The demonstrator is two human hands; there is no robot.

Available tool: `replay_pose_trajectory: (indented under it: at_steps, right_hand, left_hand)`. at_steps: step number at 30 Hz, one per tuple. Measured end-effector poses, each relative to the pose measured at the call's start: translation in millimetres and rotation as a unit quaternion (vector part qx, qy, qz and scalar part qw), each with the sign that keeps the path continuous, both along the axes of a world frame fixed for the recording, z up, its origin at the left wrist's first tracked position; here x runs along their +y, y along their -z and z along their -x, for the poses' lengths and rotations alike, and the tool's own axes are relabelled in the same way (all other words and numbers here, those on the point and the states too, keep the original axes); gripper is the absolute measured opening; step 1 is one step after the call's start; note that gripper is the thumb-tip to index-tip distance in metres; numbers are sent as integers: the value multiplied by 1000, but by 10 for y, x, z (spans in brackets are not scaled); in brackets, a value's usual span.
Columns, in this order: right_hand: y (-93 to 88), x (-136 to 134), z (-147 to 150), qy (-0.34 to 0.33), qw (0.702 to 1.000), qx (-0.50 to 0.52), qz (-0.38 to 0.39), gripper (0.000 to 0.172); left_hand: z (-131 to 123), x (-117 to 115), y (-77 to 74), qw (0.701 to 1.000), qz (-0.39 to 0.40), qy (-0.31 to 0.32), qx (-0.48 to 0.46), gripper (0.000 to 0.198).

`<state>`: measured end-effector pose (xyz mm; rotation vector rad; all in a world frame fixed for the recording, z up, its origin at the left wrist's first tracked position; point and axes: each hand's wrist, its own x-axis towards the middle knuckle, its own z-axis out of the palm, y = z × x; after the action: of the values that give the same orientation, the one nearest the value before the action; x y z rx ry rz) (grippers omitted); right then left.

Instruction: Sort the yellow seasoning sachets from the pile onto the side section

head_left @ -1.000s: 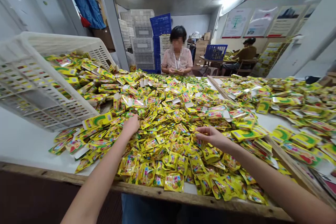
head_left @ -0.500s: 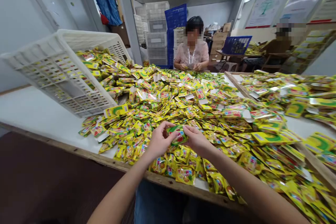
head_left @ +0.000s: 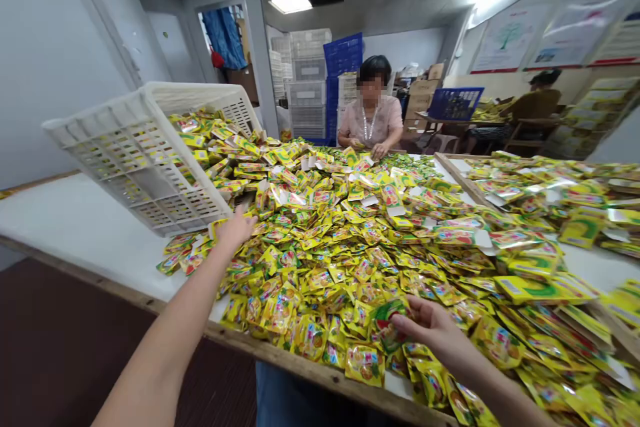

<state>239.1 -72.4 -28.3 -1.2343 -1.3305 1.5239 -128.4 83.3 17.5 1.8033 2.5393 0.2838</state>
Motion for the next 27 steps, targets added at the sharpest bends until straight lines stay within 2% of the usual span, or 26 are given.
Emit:
replay_pose_trajectory:
  at_steps: [2,5,8,11,14,15,16,18,19,22,24,27]
  right_hand:
    - [21,-69,3,-9,1000,19,3,40]
    - [28,-133,-52,24,999,42,-2,39]
    - [79,-164,-173,79,995,51,-5,41]
    - [170,-175,-253,114,992,58,-19,40]
    - [217,-171,-248,131,990,48,-31,40]
    - [216,-168,-237,136,989,49,-34,40]
    - [206,-165,-226,142,988,52,-39,39]
    - [163,-160,-218,165,983,61,-54,38]
    - [132,-160,-223,182,979,63,-64,39]
    - [-3,-179,-264,251,961,46,-105,45]
    - [-123,-214,-281,315,935,31,-157,45]
    - [-317,-282,-242,383,885,18,-265,38]
  left_hand:
    - [110,101,11,999,8,-31,-15,60]
    - [156,92,37,998,6,-42,-40,61]
    - [139,7,-8,997,3,-11,-71,51]
    - [-11,-161,-61,993,-36,53,-100,40]
    - [-366,-458,-15,969,-108,141,-173,72]
    - [-521,-577,25,943,-130,188,-240,81]
    - [-685,-699,74,912,-129,238,-307,81]
    - [-1018,-934,181,862,-89,316,-387,61]
    - [-1176,-1041,234,845,-77,334,-411,51]
    - [-1583,-1297,369,802,-64,347,-483,43]
    - [-1791,-1417,429,793,-59,350,-495,50]
    - [-2013,-1544,467,832,-79,354,-420,67]
